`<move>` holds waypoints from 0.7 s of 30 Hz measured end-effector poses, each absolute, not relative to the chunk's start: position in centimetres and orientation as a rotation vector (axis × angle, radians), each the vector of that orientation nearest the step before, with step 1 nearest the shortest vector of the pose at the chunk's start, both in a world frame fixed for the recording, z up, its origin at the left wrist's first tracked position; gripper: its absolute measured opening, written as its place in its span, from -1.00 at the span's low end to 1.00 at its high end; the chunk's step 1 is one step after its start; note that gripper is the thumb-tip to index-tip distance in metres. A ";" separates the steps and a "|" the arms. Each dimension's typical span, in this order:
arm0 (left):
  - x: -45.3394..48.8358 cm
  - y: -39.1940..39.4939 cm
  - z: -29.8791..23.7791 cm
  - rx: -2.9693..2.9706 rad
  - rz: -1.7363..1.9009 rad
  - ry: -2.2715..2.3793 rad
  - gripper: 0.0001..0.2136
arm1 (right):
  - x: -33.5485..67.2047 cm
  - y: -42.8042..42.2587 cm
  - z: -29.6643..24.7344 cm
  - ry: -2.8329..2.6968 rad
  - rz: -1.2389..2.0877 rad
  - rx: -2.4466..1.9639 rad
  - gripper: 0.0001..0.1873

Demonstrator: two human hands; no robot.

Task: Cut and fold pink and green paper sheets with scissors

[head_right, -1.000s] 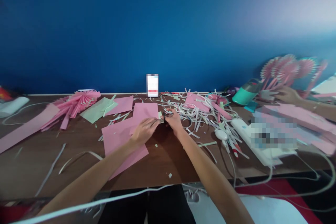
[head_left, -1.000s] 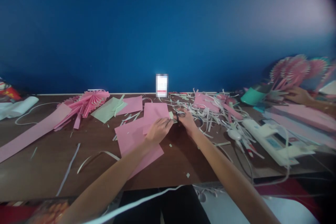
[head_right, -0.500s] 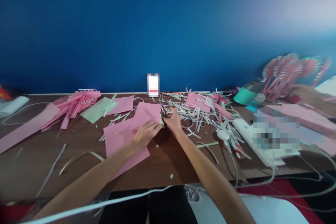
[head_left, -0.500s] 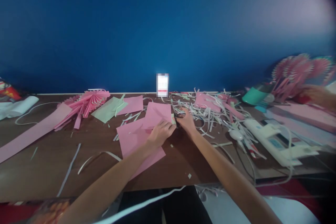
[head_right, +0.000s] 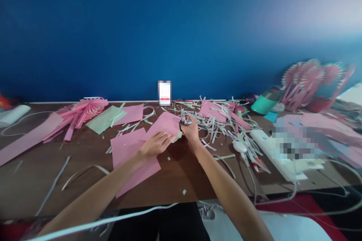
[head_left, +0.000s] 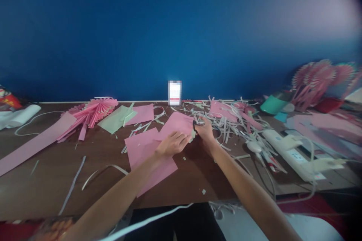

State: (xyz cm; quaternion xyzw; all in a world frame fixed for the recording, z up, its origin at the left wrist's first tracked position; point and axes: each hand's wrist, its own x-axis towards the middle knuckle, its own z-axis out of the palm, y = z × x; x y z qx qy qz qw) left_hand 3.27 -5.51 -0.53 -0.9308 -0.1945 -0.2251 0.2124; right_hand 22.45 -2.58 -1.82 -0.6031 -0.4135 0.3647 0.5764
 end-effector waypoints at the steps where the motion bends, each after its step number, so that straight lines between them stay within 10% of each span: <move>1: 3.3 -5.4 -0.7 -2.582 -0.615 -0.547 -0.71 | 22.5 -2.6 -1.7 -0.955 0.834 -1.394 -0.29; 21: 3.1 -5.6 -0.2 -2.741 -0.810 -0.600 -0.72 | 24.3 -1.7 -1.1 -0.719 0.724 -1.108 -0.36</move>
